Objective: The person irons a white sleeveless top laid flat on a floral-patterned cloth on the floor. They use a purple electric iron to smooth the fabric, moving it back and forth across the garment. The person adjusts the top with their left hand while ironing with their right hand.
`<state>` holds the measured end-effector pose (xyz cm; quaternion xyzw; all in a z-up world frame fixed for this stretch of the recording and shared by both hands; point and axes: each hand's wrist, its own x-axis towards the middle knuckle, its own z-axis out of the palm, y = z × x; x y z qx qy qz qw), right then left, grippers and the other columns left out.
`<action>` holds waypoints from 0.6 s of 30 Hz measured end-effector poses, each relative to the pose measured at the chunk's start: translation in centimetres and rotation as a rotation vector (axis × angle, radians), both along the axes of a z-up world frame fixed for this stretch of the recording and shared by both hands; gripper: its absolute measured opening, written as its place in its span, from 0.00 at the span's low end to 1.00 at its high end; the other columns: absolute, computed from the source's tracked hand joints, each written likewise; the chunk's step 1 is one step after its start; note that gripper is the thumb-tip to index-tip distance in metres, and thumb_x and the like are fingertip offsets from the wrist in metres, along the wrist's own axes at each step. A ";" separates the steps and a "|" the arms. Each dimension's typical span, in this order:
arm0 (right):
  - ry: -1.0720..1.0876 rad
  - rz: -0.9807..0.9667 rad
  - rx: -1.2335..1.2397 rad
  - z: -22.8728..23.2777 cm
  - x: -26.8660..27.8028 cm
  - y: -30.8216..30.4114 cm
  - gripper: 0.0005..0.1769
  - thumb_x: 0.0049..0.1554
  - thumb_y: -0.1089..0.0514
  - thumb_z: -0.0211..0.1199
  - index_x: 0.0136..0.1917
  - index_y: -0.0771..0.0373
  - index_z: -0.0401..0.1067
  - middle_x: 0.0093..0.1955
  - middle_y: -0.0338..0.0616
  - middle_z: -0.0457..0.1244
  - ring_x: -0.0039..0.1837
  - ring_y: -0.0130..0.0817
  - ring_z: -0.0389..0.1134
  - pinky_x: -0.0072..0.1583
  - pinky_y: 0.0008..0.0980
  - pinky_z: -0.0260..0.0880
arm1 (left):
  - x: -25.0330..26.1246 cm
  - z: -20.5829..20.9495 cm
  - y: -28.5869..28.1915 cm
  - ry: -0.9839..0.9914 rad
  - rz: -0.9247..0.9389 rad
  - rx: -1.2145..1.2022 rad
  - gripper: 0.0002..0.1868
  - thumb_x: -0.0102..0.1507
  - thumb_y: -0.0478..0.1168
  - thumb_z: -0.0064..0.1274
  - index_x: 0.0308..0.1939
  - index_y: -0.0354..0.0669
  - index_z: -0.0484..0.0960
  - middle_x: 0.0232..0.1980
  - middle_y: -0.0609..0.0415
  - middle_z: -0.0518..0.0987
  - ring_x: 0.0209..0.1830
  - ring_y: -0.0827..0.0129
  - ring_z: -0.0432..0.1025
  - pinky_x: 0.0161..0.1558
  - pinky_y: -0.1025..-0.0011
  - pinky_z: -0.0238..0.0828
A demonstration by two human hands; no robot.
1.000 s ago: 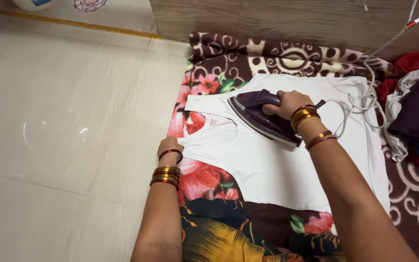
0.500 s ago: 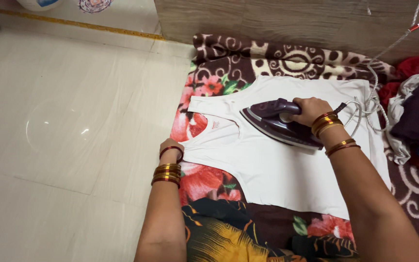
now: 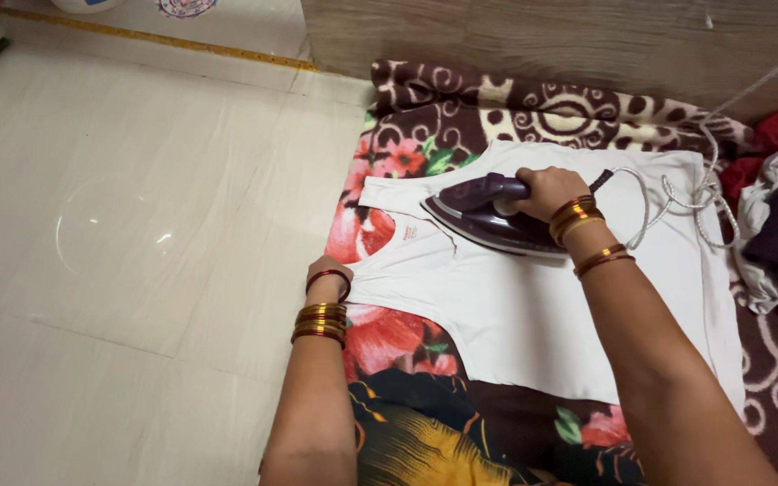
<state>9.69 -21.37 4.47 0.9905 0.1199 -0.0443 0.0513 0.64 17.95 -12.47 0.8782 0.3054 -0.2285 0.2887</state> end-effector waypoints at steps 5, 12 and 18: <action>0.001 0.019 0.017 0.5 0.8 2.7 0.28 0.52 0.28 0.66 0.54 0.48 0.78 0.41 0.47 0.71 0.47 0.47 0.74 0.50 0.46 0.74 | 0.2 0.0 -0.2 0.006 -0.012 0.005 0.18 0.61 0.39 0.54 0.52 0.34 0.84 0.58 0.32 0.79 0.59 0.44 0.76 0.59 0.57 0.75; 0.118 -0.033 -0.064 2.1 0.4 4.1 0.29 0.53 0.25 0.62 0.55 0.47 0.77 0.43 0.45 0.72 0.49 0.44 0.74 0.51 0.45 0.75 | 1.6 1.8 0.8 0.011 -0.057 -0.047 0.25 0.58 0.49 0.62 0.52 0.35 0.83 0.58 0.34 0.78 0.59 0.47 0.75 0.60 0.58 0.73; 0.112 -0.050 -0.086 2.1 0.0 1.2 0.22 0.55 0.34 0.63 0.56 0.46 0.77 0.46 0.46 0.71 0.52 0.46 0.73 0.53 0.46 0.74 | 7.5 -0.6 -1.5 -0.536 0.057 -0.136 0.21 0.58 0.49 0.62 0.48 0.37 0.86 0.48 0.40 0.85 0.50 0.51 0.80 0.56 0.60 0.76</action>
